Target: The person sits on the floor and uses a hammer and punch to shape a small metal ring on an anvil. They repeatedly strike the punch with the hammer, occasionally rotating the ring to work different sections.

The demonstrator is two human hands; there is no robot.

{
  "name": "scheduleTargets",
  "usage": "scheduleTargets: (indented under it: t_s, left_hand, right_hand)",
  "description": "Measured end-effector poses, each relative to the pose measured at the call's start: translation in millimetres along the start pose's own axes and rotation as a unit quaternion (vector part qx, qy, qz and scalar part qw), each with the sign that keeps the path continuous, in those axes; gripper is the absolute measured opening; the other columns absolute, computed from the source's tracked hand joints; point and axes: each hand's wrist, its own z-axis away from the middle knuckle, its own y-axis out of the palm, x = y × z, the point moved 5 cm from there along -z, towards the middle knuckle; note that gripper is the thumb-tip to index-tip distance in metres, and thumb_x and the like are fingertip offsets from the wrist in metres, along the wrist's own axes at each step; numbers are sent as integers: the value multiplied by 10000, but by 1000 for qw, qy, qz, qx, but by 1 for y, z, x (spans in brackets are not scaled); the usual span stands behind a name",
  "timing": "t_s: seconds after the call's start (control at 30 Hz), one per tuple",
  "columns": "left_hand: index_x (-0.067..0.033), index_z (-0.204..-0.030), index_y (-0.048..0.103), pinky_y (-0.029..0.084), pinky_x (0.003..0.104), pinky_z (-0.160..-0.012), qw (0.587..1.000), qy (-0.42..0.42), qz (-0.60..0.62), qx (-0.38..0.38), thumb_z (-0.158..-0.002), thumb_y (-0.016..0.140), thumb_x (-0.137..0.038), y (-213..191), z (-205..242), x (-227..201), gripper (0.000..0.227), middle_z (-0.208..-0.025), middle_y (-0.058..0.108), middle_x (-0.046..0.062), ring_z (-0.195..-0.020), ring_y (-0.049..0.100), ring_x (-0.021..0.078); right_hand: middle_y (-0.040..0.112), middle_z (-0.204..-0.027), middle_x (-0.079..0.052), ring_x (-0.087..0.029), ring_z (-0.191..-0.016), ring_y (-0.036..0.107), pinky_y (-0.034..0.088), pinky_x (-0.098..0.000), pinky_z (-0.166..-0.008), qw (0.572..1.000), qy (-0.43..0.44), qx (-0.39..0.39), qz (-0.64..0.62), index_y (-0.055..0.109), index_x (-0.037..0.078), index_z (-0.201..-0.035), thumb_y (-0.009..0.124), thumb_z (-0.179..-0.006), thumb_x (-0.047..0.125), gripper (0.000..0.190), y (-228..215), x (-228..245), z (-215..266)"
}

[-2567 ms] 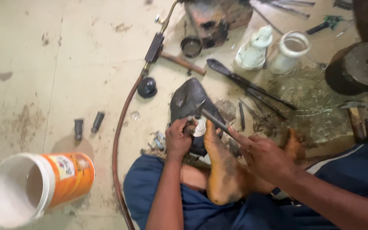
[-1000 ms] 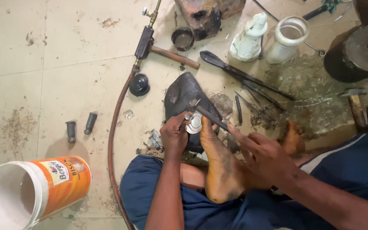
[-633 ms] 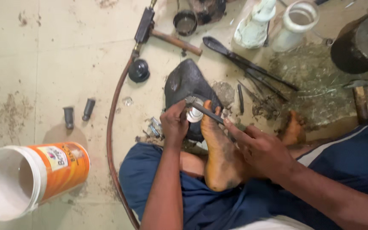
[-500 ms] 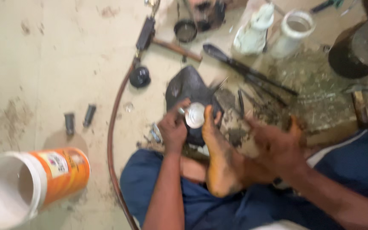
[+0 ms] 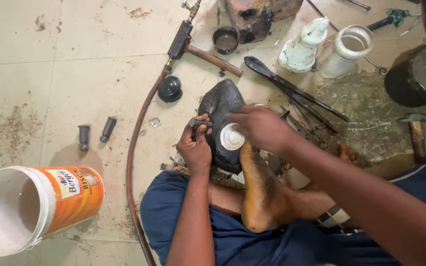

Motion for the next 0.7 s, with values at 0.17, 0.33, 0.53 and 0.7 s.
scheduleTargets:
  t_s: [0.17,0.33,0.53,0.7]
  left_hand:
    - [11,-1150,724,647,290,-783,999,29,-23,-10,-996,649,-35,-7,-4,-4,178,-1105,769,88,-968,733,136]
    - [-3,-1138,743,652,284,-762,998,39,-50,-1,-1009,663,-60,-1,-1,-7,163,-1072,782,74,-936,730,123]
    - [6,-1123,734,651,272,-749,998,43,-51,1,-1008,656,-77,1,-2,-18,162,-1056,776,65,-912,729,111]
    - [7,-1094,740,634,263,-721,995,64,-78,7,-1011,662,-87,6,1,-26,148,-999,784,63,-843,724,108]
  right_hand:
    - [712,-1037,-100,-325,-1055,648,545,-436,-876,983,9,38,181,799,95,-909,701,-798,100,147,37,9,-35]
    - [701,-856,-134,-354,-852,674,533,-471,-798,990,33,-125,48,788,89,-868,733,-767,79,115,34,-2,-23]
    - [681,-808,-137,-317,-800,683,546,-451,-769,987,98,-104,78,780,82,-913,717,-870,100,79,37,5,1]
    - [717,-879,-165,-354,-819,698,556,-449,-786,977,115,-178,37,769,74,-905,755,-813,166,130,19,-2,4]
